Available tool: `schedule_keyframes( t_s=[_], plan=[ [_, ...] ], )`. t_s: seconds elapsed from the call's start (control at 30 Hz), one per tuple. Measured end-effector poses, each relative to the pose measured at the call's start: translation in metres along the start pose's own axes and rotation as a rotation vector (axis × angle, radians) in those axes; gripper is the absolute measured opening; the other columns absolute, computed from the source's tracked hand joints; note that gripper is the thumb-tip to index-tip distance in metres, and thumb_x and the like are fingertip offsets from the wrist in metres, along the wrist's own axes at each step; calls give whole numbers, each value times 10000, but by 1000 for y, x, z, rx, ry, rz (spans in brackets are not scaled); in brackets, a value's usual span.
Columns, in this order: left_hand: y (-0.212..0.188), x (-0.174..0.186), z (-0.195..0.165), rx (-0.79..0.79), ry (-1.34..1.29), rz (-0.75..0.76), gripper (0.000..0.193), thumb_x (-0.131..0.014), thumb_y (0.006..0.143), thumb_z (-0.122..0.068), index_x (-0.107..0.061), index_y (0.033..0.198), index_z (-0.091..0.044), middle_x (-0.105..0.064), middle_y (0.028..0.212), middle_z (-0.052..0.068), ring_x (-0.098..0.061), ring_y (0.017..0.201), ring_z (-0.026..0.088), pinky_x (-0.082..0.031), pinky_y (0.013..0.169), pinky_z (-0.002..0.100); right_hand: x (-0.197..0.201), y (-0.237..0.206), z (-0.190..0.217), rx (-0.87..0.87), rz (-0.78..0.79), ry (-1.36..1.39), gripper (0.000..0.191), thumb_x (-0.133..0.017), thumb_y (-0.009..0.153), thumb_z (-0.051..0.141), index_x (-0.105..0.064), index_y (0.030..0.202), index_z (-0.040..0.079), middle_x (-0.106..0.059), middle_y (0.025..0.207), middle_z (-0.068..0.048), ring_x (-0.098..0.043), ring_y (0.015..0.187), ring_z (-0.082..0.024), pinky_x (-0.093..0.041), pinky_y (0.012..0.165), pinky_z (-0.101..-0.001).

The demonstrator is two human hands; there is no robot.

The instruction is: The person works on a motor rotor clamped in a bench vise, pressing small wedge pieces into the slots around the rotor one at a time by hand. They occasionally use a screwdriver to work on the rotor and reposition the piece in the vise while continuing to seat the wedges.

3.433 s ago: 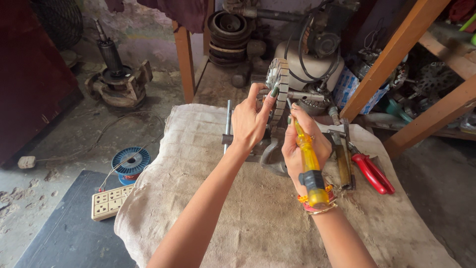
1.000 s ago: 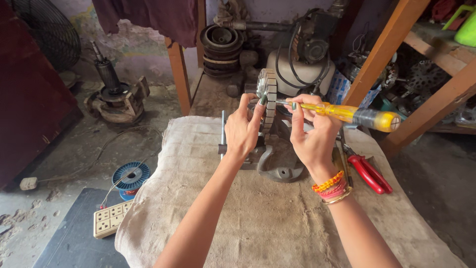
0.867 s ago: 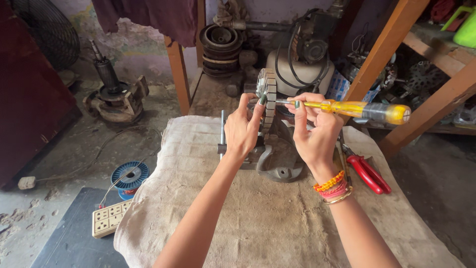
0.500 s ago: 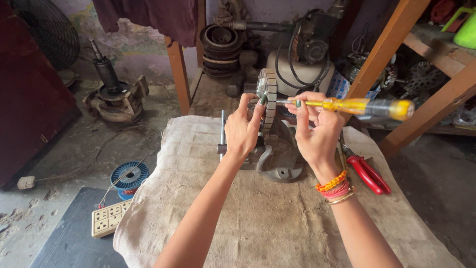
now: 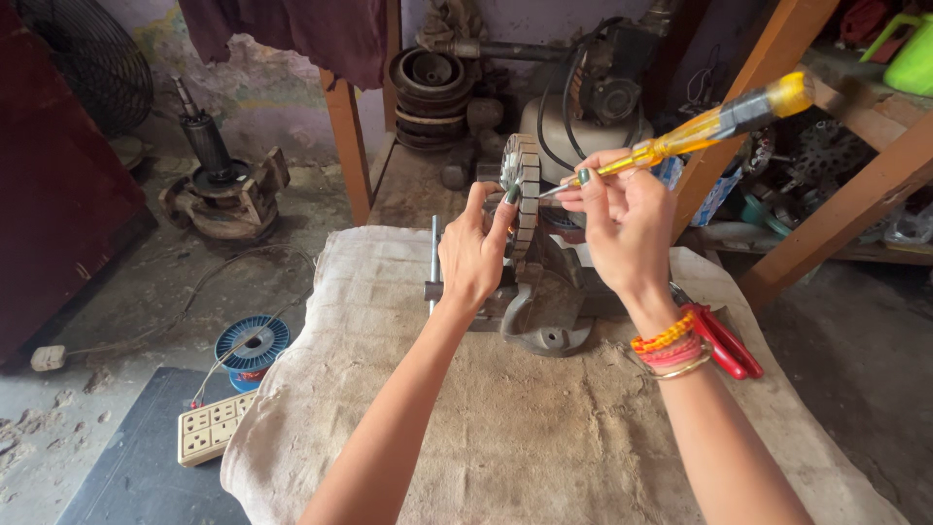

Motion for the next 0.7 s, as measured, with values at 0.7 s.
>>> schedule_keyframes(
  t_s=[0.7],
  plan=[
    [-1, 2, -3, -45, -8, -32, 475, -480, 986, -542, -600, 1216, -145, -642, 577, 61, -623, 545, 258, -434, 580, 409, 111, -154, -159, -1036, 615, -1267, 286, -717, 904, 258, -743, 1004, -8, -764, 799, -137, -753, 639, -242, -612, 638, -376]
  ],
)
Point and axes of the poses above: each hand's wrist, its own y-axis towards the middle knuckle, its own x-axis out of the back of the hand, z = x × y, the point moved 9 cm from there along y, towards the middle knuckle
